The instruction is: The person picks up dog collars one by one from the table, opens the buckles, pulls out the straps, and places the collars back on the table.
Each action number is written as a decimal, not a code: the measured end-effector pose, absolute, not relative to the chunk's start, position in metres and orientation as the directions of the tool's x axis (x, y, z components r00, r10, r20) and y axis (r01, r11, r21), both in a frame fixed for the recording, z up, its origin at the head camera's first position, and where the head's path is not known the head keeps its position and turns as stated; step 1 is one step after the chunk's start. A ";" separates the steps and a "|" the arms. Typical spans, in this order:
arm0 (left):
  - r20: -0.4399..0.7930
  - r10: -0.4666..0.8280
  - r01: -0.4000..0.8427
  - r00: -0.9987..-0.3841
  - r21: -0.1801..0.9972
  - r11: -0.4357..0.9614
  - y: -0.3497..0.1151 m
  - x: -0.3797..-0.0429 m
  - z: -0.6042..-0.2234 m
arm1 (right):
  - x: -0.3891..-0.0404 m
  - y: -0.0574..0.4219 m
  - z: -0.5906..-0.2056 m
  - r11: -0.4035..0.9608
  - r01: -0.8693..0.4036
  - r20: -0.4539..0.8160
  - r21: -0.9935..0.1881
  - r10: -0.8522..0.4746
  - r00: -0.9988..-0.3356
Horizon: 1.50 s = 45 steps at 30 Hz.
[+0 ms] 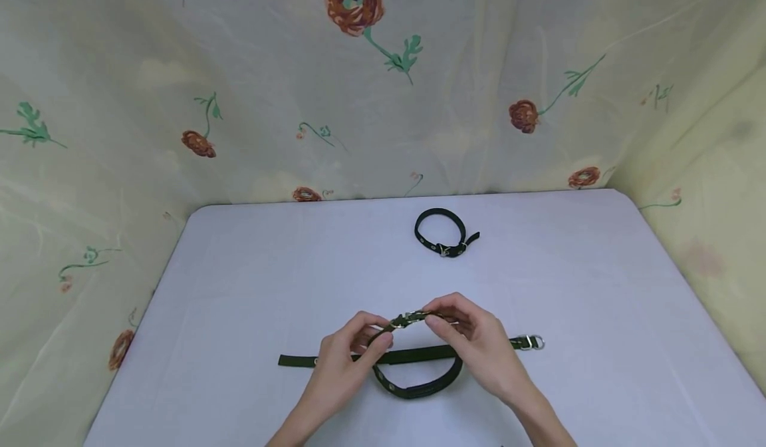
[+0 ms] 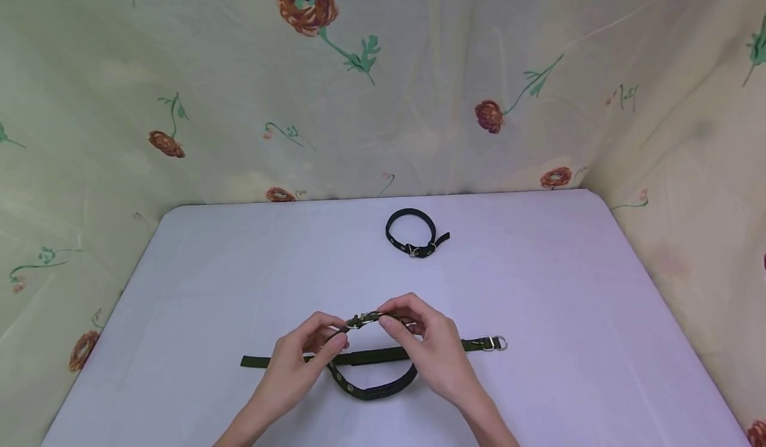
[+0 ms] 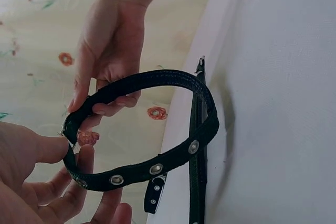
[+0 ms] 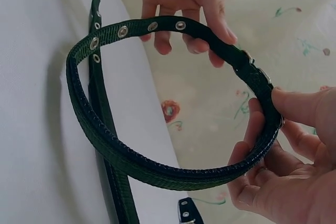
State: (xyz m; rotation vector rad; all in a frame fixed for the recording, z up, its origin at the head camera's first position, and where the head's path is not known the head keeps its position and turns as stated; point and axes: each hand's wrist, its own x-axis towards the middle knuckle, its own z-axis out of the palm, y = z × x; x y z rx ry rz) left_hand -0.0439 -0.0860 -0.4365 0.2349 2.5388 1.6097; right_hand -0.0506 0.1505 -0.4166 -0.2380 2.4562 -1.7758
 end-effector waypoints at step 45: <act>-0.239 -0.011 -0.237 -0.971 0.957 0.170 -0.182 -0.064 -0.435 | -0.068 0.253 -0.415 0.775 0.048 -0.060 -0.630 0.014 -0.998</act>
